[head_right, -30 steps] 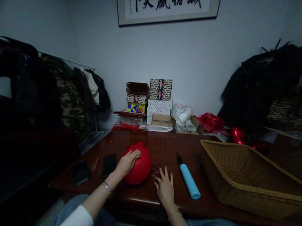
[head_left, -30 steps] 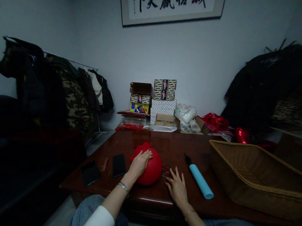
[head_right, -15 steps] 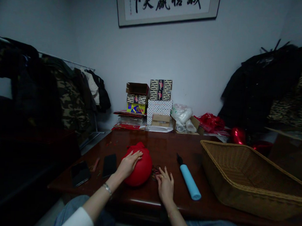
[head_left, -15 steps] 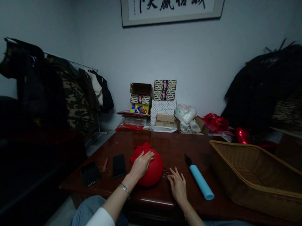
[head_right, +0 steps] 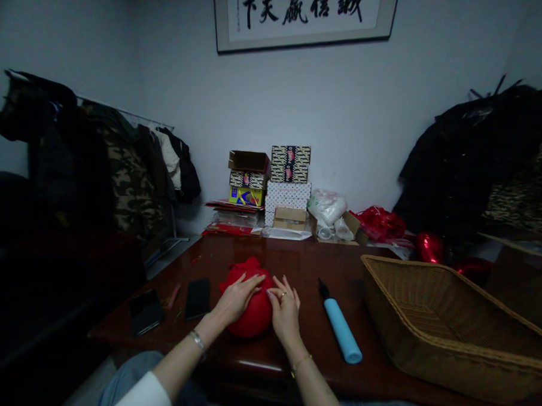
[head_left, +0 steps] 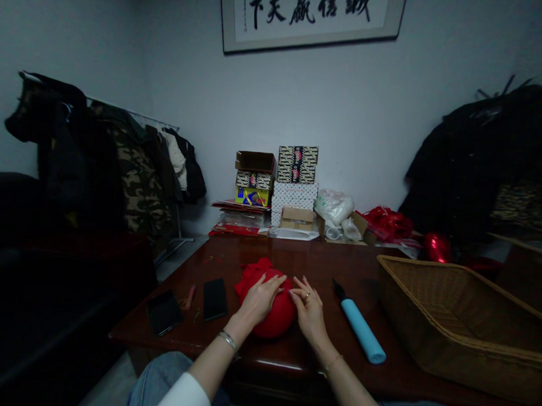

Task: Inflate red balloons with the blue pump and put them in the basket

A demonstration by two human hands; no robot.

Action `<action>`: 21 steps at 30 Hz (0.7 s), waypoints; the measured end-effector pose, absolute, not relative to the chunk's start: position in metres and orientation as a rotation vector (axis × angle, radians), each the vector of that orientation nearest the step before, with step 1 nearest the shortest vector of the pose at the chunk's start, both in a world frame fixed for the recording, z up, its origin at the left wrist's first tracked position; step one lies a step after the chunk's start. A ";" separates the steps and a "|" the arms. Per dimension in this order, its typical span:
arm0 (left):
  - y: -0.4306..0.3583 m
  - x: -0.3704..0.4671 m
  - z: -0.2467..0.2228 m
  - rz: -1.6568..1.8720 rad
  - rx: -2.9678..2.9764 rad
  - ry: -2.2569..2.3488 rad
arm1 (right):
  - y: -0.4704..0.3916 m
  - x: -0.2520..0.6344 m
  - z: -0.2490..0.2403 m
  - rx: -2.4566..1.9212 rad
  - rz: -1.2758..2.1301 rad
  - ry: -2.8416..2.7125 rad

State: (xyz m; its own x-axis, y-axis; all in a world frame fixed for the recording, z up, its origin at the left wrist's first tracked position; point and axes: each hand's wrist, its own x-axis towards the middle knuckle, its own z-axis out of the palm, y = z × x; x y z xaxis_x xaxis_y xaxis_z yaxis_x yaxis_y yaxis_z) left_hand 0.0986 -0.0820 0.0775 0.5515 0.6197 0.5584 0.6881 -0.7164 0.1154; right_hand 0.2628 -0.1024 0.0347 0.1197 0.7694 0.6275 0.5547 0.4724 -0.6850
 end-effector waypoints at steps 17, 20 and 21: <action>-0.080 0.100 0.073 -0.838 -2.663 -1.114 | -0.109 0.259 0.046 -1.261 -0.026 -1.652; -0.081 0.101 0.074 -0.834 -2.658 -1.107 | -0.109 0.258 0.050 -1.256 -0.080 -1.705; -0.082 0.101 0.075 -0.832 -2.658 -1.103 | -0.109 0.258 0.052 -1.256 -0.095 -1.718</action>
State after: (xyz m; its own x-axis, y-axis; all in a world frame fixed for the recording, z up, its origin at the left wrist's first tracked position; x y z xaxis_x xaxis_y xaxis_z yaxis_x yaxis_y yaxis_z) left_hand 0.1013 -0.0816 0.0748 0.5767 0.6093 0.5441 0.6903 -0.7197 0.0743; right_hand 0.2581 -0.1088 0.0517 0.0016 0.6899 0.7239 0.7655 0.4649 -0.4448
